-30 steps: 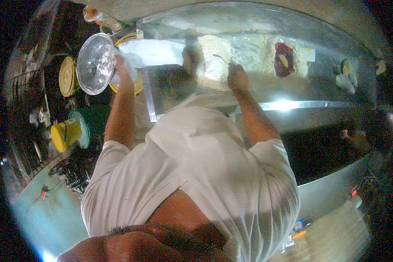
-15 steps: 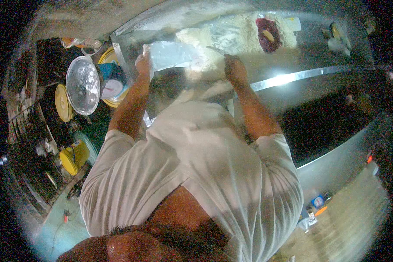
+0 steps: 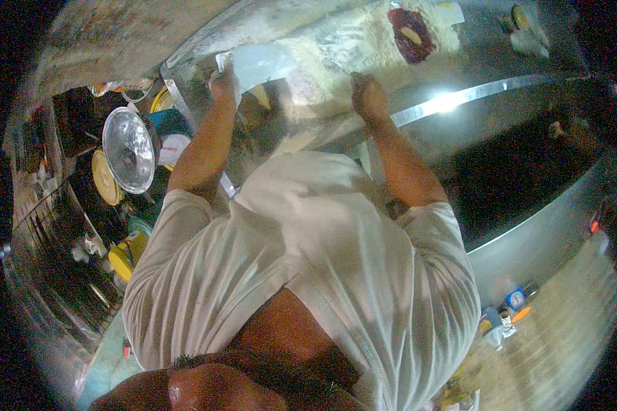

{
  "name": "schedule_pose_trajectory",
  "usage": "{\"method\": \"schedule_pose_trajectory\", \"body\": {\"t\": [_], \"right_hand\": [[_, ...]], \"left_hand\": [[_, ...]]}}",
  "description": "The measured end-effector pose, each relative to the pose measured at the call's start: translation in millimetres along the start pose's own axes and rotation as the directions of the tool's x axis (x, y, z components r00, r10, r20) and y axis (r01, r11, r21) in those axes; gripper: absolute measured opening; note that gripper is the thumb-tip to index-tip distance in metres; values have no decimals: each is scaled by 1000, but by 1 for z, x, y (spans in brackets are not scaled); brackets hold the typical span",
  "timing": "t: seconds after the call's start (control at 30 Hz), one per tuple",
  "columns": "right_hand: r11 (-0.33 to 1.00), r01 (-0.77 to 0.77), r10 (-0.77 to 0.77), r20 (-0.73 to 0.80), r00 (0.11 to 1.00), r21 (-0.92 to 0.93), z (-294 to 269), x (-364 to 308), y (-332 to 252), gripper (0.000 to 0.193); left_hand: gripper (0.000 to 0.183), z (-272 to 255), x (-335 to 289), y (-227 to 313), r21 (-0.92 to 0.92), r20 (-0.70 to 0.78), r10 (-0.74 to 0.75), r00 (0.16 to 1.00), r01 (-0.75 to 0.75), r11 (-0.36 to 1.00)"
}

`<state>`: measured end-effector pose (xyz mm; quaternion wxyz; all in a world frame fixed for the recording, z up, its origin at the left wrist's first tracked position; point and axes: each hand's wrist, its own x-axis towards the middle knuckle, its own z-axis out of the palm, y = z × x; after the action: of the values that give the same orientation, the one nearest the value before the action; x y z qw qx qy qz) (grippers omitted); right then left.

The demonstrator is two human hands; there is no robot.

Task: The person scoops flour from a bag onto a metal countertop using a spoon, then uses a scraper to spread and mix the flour with other ingredients already on the surface. The person also uses scissors to open a package and adds more contents to the mix.

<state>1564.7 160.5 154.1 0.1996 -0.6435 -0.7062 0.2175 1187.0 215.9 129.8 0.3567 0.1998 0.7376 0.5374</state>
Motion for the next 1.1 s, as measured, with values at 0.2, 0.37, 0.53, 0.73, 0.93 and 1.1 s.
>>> {"method": "schedule_pose_trajectory", "body": {"t": [0.2, 0.37, 0.53, 0.73, 0.93, 1.1], "right_hand": [[999, 26, -26, 2, 1000, 30, -3, 0, 3, 27], [998, -32, 30, 38, 999, 54, -5, -1, -4, 26], [995, -53, 51, 25, 998, 87, -7, -2, -6, 25], [997, -61, 61, 9, 998, 55, -7, -5, 1, 25], [994, -106, 105, 24, 994, 20, 5, -4, 12, 26], [999, -37, 37, 46, 998, -13, 2, -3, 10, 26]], "left_hand": [[46, 17, -2, 1, 228, -148, 11, 989, 23, 973], [46, -2, 14, -38, 240, -124, 24, 992, 6, 971], [44, -12, 12, -53, 128, -114, -45, 992, 60, 990], [39, -8, -3, -46, 40, -79, -79, 994, 82, 996], [30, -19, 2, -52, 157, -10, -119, 993, 119, 980], [24, -29, -48, -21, 140, 98, -207, 973, 192, 971]]}}
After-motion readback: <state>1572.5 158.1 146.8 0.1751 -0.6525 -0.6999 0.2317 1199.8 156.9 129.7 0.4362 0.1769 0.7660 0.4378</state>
